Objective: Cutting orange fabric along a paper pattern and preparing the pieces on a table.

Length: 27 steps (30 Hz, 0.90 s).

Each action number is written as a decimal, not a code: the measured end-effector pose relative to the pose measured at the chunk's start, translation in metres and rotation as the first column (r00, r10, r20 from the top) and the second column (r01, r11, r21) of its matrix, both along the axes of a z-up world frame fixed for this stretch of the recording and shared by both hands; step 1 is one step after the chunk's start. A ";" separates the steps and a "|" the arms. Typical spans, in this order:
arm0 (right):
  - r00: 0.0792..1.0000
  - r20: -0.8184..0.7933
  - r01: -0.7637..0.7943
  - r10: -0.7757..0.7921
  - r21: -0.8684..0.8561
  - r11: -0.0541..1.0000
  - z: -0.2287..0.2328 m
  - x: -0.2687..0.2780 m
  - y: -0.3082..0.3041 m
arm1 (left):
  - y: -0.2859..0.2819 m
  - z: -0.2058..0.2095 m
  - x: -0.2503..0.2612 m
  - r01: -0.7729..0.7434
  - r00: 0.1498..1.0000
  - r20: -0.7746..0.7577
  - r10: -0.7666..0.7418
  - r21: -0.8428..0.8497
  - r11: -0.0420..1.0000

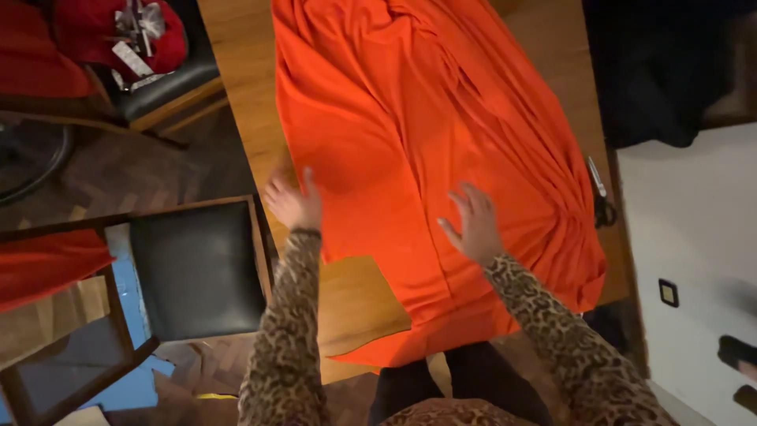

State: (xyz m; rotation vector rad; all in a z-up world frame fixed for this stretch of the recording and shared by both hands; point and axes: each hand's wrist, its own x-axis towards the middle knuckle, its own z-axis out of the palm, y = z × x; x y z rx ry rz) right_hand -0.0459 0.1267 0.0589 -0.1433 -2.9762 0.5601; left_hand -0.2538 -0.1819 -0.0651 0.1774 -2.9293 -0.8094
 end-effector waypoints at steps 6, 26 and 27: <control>0.994 0.049 0.102 -0.100 -0.030 0.994 -0.022 0.007 0.003 | 0.002 -0.050 -0.047 -0.069 0.880 0.467 0.090 -0.063 0.996; 0.981 0.182 0.049 -0.074 0.136 0.990 -0.096 0.015 0.157 | 0.055 0.048 -0.076 0.662 0.741 0.290 -0.606 -0.161 0.732; 0.984 0.172 0.013 -0.045 0.185 0.983 -0.101 -0.005 0.164 | 0.057 0.048 -0.096 0.673 0.732 0.305 -0.609 -0.184 0.716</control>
